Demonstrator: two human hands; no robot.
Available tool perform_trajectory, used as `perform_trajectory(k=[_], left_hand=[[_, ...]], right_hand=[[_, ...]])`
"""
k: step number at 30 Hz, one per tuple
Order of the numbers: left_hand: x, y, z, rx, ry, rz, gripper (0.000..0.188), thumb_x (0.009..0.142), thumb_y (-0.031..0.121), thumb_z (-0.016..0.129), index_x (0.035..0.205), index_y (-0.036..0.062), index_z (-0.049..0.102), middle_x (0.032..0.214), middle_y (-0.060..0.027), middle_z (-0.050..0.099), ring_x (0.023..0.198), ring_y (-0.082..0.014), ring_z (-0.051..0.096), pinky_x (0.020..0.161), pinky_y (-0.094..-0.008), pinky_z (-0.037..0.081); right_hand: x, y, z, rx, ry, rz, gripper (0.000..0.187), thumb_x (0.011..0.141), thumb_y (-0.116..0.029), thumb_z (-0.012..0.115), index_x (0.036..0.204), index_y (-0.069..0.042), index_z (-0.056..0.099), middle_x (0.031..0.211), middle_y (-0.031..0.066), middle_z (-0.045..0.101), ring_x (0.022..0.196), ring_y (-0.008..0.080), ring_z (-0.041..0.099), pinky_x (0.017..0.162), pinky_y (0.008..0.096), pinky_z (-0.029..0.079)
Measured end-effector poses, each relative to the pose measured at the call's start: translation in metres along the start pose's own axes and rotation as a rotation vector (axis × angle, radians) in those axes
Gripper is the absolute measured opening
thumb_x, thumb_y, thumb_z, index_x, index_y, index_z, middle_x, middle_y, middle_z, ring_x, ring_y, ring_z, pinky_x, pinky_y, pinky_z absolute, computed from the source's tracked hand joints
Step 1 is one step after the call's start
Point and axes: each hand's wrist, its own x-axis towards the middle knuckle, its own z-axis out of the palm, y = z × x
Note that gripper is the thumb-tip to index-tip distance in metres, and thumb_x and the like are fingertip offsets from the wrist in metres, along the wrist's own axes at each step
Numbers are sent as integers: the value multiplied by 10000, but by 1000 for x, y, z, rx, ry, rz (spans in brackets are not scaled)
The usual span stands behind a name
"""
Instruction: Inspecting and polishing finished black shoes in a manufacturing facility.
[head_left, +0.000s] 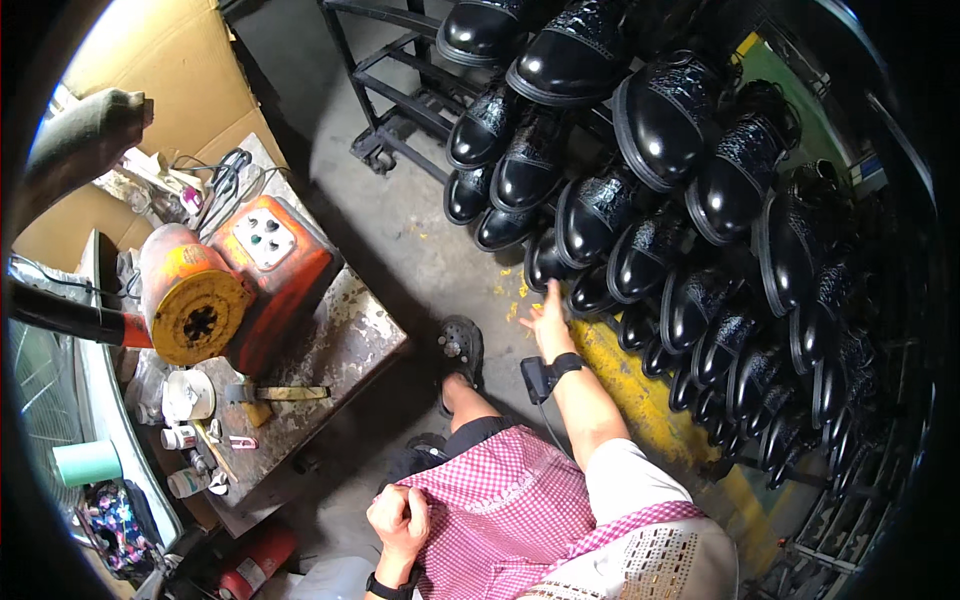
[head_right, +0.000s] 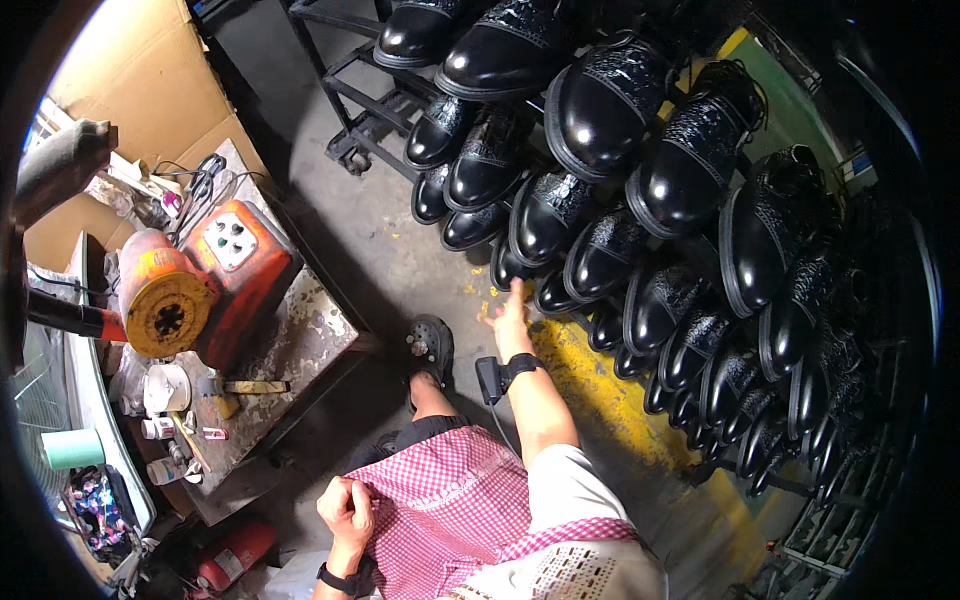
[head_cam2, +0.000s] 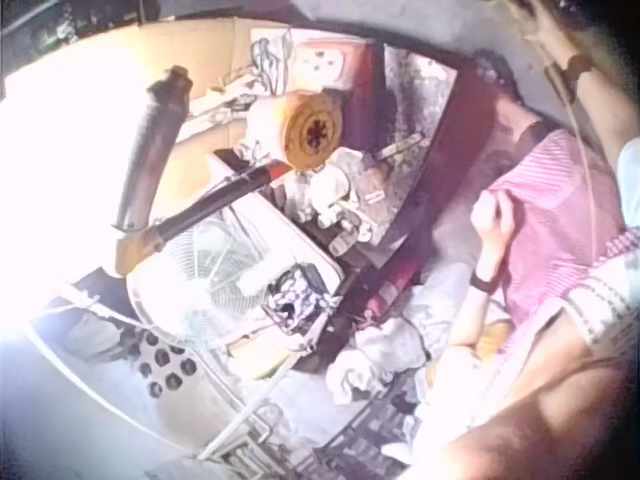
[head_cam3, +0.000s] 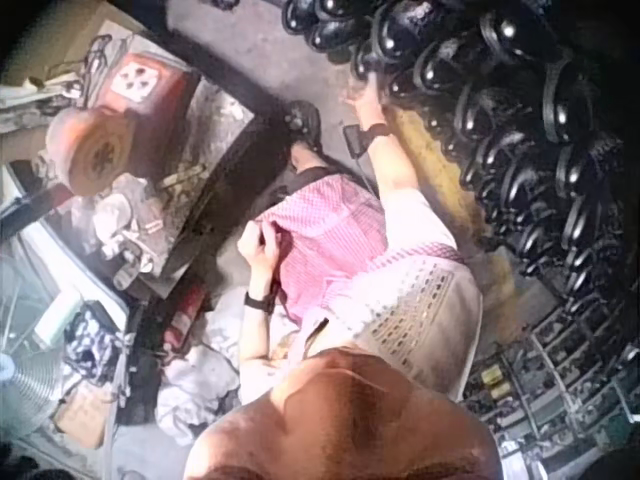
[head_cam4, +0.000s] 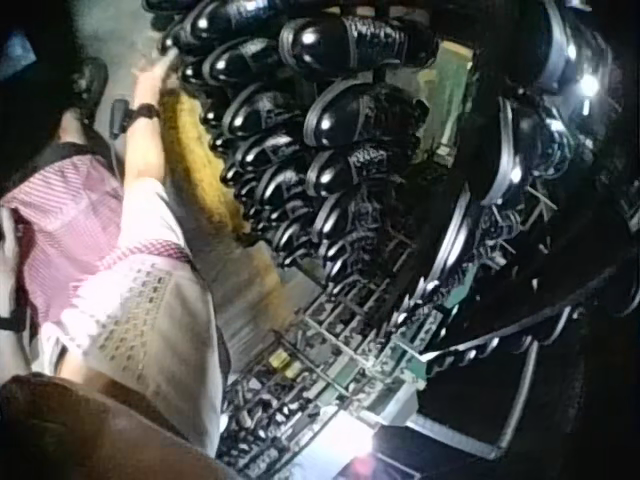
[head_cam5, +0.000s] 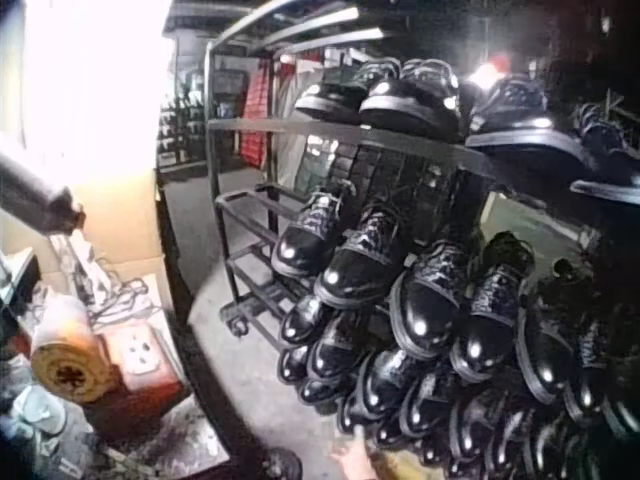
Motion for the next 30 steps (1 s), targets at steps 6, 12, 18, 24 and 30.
perform_trajectory(k=[6, 12, 18, 24, 30], left_hand=[[7, 1, 1, -30, -29, 53, 186, 703, -47, 627, 606, 36, 491, 564, -91, 540, 460, -222, 522, 452, -300, 402], [11, 6, 3, -28, -33, 62, 193, 704, -53, 627, 598, 30, 489, 565, -96, 532, 463, -225, 516, 453, -304, 401], [5, 7, 2, -3, -21, 48, 205, 727, -49, 616, 602, 25, 471, 549, -99, 471, 444, -225, 472, 441, -315, 370], [1, 10, 0, -22, 2, 51, 213, 756, -29, 616, 618, 27, 464, 542, -106, 429, 433, -234, 446, 437, -319, 354], [-4, 9, -5, -39, 57, 73, 202, 753, -15, 634, 623, 28, 486, 551, -105, 448, 440, -227, 462, 443, -313, 367]], right_hand=[[87, -27, -80, 313, 393, -17, 820, 654, -588, 755, 1306, -194, 455, 1282, 52, 467, 1119, 274, 435, 940, 450, 420], [68, -55, -114, 389, 227, -64, 366, 704, -480, 780, 825, -175, 618, 765, -22, 624, 703, 155, 592, 571, 304, 481], [-66, -55, -188, 288, 24, -2, 209, 785, -330, 739, 868, -167, 637, 793, -20, 660, 643, 120, 593, 500, 261, 424], [-190, -57, -248, 63, -136, 242, 290, 803, -333, 707, 1016, -159, 616, 867, -4, 640, 719, 149, 563, 585, 312, 396], [-247, -77, -179, -116, -459, 188, 345, 788, -340, 714, 1060, -160, 602, 915, 1, 651, 737, 144, 589, 532, 265, 399]])
